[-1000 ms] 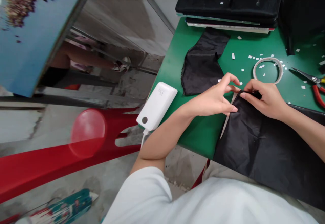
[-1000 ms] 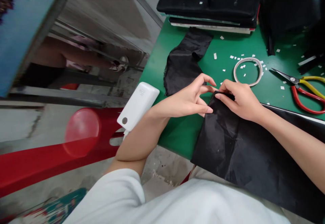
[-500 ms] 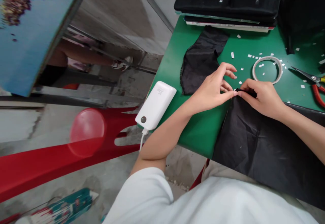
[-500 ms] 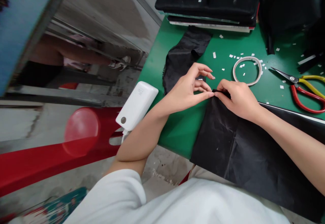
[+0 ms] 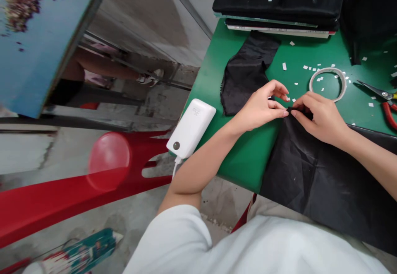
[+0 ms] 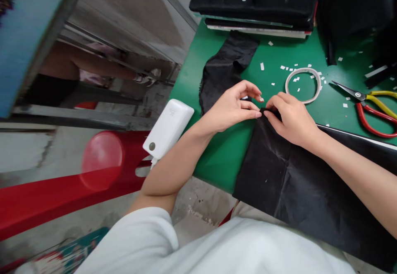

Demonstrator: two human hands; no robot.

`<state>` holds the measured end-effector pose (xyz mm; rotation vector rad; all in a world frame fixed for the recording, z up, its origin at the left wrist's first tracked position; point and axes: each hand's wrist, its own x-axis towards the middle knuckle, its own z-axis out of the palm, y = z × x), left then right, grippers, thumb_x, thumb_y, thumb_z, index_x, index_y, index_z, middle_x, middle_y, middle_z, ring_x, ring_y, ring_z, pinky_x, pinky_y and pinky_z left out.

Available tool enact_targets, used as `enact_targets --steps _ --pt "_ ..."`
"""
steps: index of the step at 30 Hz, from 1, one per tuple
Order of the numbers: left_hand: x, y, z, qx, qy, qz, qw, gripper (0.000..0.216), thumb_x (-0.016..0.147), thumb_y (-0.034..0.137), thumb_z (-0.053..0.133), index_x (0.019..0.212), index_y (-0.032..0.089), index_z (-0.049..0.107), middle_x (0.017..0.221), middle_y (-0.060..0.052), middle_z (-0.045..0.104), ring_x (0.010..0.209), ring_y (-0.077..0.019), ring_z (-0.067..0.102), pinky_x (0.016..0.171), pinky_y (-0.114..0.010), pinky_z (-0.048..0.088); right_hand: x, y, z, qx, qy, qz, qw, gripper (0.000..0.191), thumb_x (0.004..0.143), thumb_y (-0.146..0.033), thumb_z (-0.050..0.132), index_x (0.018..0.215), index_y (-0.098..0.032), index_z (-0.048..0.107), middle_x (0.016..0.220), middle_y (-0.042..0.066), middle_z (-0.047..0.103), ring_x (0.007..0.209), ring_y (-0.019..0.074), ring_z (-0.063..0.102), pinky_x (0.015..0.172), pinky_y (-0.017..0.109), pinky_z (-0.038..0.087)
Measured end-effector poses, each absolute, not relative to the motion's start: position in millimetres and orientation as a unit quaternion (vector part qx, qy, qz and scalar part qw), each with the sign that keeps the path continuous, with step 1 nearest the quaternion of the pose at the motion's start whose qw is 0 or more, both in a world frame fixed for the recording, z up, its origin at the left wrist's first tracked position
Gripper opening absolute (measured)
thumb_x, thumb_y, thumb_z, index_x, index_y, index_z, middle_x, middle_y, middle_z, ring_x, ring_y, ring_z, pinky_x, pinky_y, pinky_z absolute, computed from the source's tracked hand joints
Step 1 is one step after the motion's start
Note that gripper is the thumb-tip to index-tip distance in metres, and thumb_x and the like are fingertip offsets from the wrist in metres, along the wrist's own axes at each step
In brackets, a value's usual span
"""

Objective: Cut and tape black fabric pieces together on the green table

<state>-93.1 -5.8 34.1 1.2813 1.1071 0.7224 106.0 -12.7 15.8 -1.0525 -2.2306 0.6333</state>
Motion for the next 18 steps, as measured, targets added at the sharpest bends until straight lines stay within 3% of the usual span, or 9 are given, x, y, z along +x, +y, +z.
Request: enact_targets --steps 11,18 --pt "-89.7 -7.1 35.2 0.551 0.469 0.333 0.604 0.040 0.065 0.007 0.073 0.097 0.016 0.052 0.099 0.000 0.060 0.076 -0.0055 0.064 0.082 -0.025 0.056 106.4 -12.1 17.2 -0.410 -0.834 0.242 0.280 0.011 0.088 -0.017 0.055 0.078 -0.022 0.050 0.078 0.005 0.058 0.067 0.0200 0.054 0.061 0.033 0.042" --pt "-89.4 -7.9 30.5 0.539 0.472 0.332 0.614 0.043 0.066 0.014 0.078 0.098 0.017 0.050 0.100 -0.001 0.065 0.070 -0.0058 0.067 0.075 -0.024 0.057 107.6 -11.1 17.3 -0.400 -0.841 0.238 0.277 0.013 0.088 -0.016 0.055 0.079 -0.022 0.048 0.077 0.005 0.057 0.065 0.0189 0.052 0.059 0.032 0.040"
